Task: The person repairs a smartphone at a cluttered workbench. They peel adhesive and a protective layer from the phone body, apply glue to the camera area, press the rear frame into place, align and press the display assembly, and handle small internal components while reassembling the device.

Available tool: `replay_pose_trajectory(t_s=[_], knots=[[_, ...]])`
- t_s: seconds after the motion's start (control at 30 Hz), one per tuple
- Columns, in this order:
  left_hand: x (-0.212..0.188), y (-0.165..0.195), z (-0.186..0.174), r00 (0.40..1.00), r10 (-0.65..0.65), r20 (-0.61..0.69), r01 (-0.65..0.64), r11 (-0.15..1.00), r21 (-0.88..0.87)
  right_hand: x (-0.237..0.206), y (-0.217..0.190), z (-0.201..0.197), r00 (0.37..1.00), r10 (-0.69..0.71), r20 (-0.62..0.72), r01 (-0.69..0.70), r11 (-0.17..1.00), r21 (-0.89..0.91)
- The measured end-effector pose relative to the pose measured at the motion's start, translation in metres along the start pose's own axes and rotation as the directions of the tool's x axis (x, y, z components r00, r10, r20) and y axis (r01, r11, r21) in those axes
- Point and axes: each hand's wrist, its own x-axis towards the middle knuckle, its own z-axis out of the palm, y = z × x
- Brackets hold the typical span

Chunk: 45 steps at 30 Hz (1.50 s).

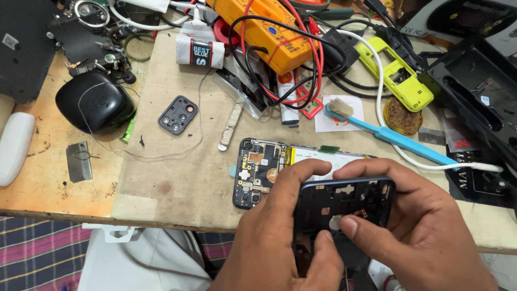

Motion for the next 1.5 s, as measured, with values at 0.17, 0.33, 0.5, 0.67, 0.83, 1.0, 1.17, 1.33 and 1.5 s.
replay_pose_trajectory(t_s=[0.17,0.33,0.5,0.67,0.83,1.0,1.17,1.33,1.5], knots=[[0.0,0.0,-0.002,1.0,0.018,0.017,-0.018,0.999,0.049,0.0,0.001,-0.001,1.0,-0.009,0.009,0.008,1.0,0.018],[0.0,0.001,-0.002,0.999,-0.039,0.031,0.041,0.997,-0.071,-0.001,0.001,-0.001,0.999,0.031,-0.007,-0.032,0.999,-0.005],[-0.002,0.004,0.001,0.992,-0.124,0.015,0.125,0.99,-0.071,-0.001,0.001,0.001,1.0,0.009,-0.006,-0.009,0.999,-0.049],[-0.002,0.006,0.005,0.996,-0.059,-0.068,0.052,0.994,-0.095,0.0,0.0,0.002,1.0,-0.022,0.009,0.022,0.999,-0.023],[0.0,0.001,0.007,0.998,-0.036,-0.053,0.021,0.967,-0.255,0.0,0.001,0.003,0.999,-0.047,-0.019,0.047,0.999,-0.025],[0.0,-0.006,0.011,0.996,-0.066,-0.067,0.039,0.936,-0.35,-0.001,0.0,0.003,1.0,-0.006,-0.03,0.008,0.999,0.04],[0.0,-0.013,0.016,0.986,-0.15,-0.076,0.115,0.933,-0.34,0.0,-0.001,0.004,1.0,0.005,-0.022,-0.004,0.998,0.068],[0.0,-0.018,0.022,0.986,-0.11,-0.123,0.049,0.906,-0.421,0.001,-0.002,0.007,0.999,-0.034,-0.034,0.035,0.999,0.031],[-0.001,-0.021,0.029,0.968,-0.172,-0.182,0.072,0.888,-0.454,0.002,-0.003,0.008,0.994,-0.089,-0.058,0.09,0.995,0.029]])
